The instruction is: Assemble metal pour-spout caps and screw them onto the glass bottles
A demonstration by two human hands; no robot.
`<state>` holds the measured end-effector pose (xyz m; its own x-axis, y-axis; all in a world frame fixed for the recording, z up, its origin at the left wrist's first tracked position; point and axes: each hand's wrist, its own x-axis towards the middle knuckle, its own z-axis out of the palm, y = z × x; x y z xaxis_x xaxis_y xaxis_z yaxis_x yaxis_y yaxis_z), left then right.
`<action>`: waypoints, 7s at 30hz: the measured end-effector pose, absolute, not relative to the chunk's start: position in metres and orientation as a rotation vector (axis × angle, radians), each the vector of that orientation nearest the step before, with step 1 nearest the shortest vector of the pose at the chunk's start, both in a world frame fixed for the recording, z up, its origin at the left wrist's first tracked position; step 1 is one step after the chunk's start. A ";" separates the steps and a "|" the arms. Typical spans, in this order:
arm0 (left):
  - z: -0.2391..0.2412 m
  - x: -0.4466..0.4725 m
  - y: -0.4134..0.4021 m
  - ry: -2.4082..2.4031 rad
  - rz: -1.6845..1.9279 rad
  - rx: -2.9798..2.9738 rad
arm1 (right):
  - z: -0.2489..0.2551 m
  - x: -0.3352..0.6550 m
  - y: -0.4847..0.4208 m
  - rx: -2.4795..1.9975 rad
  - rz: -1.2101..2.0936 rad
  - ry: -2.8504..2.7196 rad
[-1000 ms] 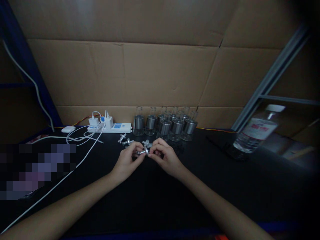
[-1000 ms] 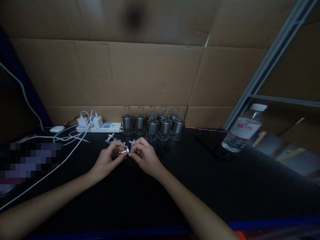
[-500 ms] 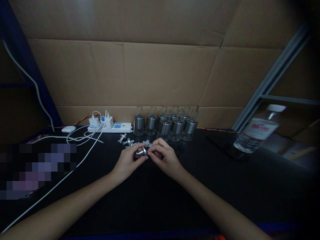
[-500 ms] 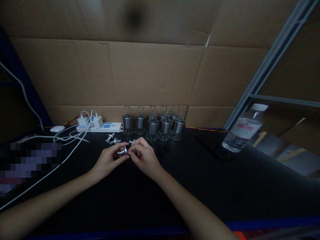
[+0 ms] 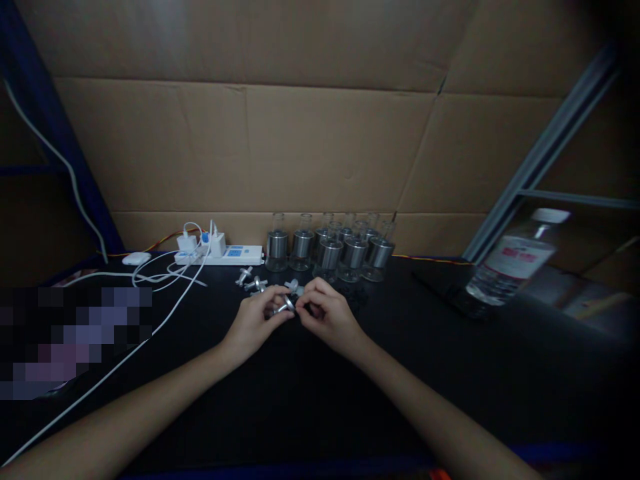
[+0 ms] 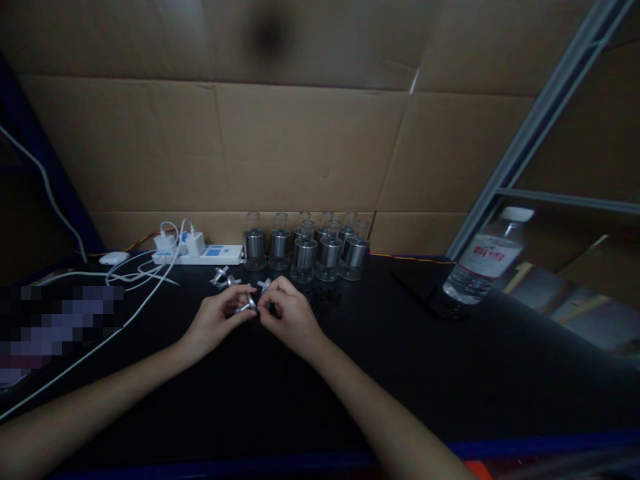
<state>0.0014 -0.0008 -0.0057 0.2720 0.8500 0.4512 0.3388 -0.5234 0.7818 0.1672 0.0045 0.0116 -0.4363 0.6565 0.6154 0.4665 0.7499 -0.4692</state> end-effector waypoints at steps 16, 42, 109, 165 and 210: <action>-0.006 0.001 -0.002 1.043 1.162 2.250 | 0.015 0.167 -0.003 -0.916 0.062 -2.214; -0.001 0.004 -0.003 0.904 1.188 2.386 | 0.024 0.167 -0.003 -1.027 -0.317 -2.292; -0.001 -0.002 -0.006 0.944 1.097 2.360 | 0.029 0.179 0.001 -0.696 0.939 -2.187; -0.002 -0.004 0.001 0.857 1.204 3.045 | 0.019 0.170 0.007 -0.597 1.340 -1.594; -0.013 0.006 0.001 0.983 1.185 1.673 | 0.009 0.164 -0.001 -0.941 -0.063 -2.250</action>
